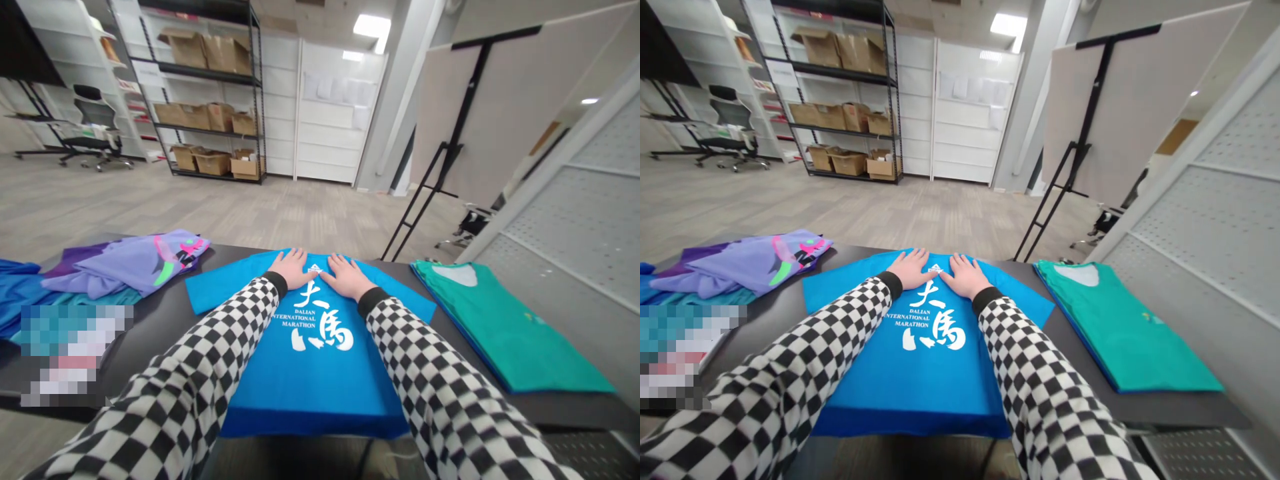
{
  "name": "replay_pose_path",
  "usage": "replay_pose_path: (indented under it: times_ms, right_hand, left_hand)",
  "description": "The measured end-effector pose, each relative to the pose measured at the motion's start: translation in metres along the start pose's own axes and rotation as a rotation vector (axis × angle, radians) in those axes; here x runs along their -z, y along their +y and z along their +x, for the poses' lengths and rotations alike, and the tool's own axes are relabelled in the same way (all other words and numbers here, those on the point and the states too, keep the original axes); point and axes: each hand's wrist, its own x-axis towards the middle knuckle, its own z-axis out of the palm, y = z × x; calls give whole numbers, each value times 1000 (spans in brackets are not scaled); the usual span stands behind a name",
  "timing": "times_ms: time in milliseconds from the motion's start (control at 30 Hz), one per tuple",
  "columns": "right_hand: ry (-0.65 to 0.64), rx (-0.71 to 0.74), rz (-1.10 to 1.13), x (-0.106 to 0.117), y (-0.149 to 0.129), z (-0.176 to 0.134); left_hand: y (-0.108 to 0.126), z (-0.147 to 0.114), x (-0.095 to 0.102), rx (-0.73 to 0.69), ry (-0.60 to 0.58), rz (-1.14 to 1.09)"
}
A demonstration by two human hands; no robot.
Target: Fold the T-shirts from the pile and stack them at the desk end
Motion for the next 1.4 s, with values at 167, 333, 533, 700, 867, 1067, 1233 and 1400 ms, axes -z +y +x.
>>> replay_pose_path:
  times_ms: [167,333,533,700,867,1067,1233,1400]
  right_hand:
    - [18,-45,24,-8,14,1]
    - [14,-124,31,-9,22,8]
    - [161,-154,-10,-3,13,2]
    - [101,39,-19,-2,3,-6]
    - [32,-89,25,-7,9,-3]
    - [34,-122,19,-7,12,0]
    - [25,-113,17,-6,11,0]
    - [34,-109,21,-6,12,0]
  left_hand:
    - [-14,0,-4,45,33,1]
    - [-19,0,0,141,43,-9]
    - [-16,-3,-1,135,163,48]
    - [-17,-2,0,83,9,25]
    - [-20,0,3,142,26,-11]
    - [-21,0,3,182,83,8]
    - [-22,-2,0,302,204,74]
    - [-37,-5,-1,366,92,-5]
